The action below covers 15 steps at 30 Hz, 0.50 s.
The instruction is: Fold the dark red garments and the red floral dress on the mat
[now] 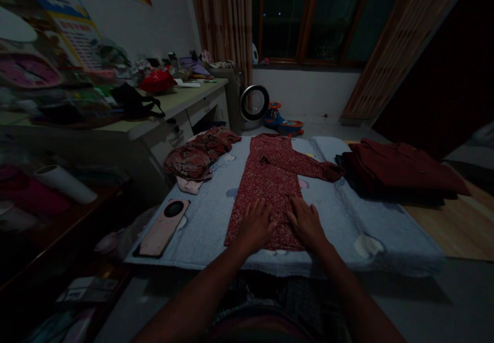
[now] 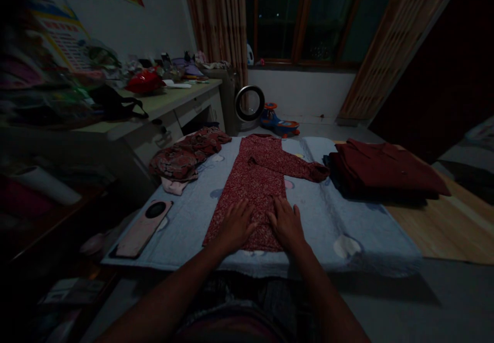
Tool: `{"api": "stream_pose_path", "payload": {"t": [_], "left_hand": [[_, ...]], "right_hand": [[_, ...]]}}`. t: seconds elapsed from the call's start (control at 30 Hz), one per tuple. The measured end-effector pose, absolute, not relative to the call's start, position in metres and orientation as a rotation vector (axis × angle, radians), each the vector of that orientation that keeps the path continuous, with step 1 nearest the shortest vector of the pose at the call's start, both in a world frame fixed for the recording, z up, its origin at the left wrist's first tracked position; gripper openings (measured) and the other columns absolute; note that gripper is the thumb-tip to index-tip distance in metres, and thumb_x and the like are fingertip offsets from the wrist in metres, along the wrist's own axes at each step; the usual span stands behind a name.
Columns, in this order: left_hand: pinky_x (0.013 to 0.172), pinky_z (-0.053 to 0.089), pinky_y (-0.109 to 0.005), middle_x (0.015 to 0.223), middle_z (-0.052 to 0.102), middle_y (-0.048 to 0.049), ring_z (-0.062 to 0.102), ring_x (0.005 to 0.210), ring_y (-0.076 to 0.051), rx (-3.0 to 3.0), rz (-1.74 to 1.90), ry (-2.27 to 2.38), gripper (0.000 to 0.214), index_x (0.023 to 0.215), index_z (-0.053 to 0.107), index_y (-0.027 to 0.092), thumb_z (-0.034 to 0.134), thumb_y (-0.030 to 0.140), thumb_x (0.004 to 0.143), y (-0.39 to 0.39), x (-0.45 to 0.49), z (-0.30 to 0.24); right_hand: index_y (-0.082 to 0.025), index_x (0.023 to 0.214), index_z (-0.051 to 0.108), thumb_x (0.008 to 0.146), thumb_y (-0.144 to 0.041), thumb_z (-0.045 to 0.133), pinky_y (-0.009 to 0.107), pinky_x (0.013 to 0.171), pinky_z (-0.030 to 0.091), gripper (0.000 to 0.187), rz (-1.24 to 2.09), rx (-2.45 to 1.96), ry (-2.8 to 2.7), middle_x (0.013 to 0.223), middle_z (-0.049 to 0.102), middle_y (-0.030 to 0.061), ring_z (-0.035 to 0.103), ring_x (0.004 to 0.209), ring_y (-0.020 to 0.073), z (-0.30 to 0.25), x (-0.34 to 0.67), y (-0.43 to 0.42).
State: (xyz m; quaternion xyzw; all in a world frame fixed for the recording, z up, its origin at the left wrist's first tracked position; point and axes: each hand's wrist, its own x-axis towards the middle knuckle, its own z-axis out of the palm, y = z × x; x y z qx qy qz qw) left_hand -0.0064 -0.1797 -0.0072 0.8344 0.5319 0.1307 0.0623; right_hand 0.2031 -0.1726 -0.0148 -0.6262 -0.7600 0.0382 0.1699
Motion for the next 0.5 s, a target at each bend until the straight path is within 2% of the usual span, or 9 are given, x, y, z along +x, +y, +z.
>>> {"api": "stream_pose_path", "payload": {"t": [0.1,0.2,0.3,0.4,0.5], "left_hand": [[0.121,0.020,-0.051,0.160,0.034,-0.0108,0.024,0.150,-0.027,2.422,0.311,1.568,0.057,0.148,0.041,0.021,0.040,0.050,0.099,-0.175,-0.009,0.002],[0.120,0.026,-0.043,0.159,0.036,-0.0097,0.029,0.148,-0.023,2.334,0.291,1.488,0.055,0.148,0.041,0.020,0.036,0.046,0.100,-0.158,-0.015,0.017],[0.120,0.026,-0.037,0.158,0.036,-0.0107,0.029,0.148,-0.020,2.368,0.381,1.537,0.053,0.150,0.038,0.016,0.036,0.036,0.101,-0.129,-0.025,0.027],[0.121,0.023,-0.044,0.159,0.035,-0.0123,0.026,0.149,-0.024,2.445,0.384,1.674,0.053,0.147,0.040,0.016,0.044,0.033,0.098,-0.101,-0.034,0.023],[0.118,0.026,-0.052,0.159,0.033,-0.0134,0.027,0.148,-0.030,2.452,0.306,1.796,0.053,0.146,0.042,0.018,0.047,0.037,0.097,-0.089,-0.041,0.006]], "right_hand": [[-0.016,0.150,0.034,0.101,-0.044,0.031,0.059,0.116,0.018,0.056,0.194,-1.800,-2.118,0.153,0.042,0.0161,0.037,0.142,0.0268,-0.013,0.214,-0.170],[-0.017,0.147,0.039,0.100,-0.042,0.031,0.060,0.116,0.017,0.053,0.239,-1.782,-2.112,0.152,0.043,0.0152,0.037,0.142,0.0274,-0.004,0.218,-0.158],[-0.020,0.144,0.044,0.100,-0.040,0.034,0.059,0.115,0.019,0.049,0.224,-1.711,-2.143,0.151,0.046,0.0135,0.038,0.141,0.0275,0.008,0.210,-0.133],[-0.018,0.143,0.045,0.099,-0.038,0.037,0.055,0.115,0.019,0.048,0.195,-1.621,-2.201,0.149,0.047,0.0152,0.040,0.139,0.0273,0.017,0.194,-0.105],[-0.018,0.134,0.052,0.099,-0.038,0.040,0.051,0.112,0.024,0.042,0.244,-1.600,-2.279,0.141,0.055,0.0149,0.047,0.132,0.0267,0.019,0.184,-0.085]]}}
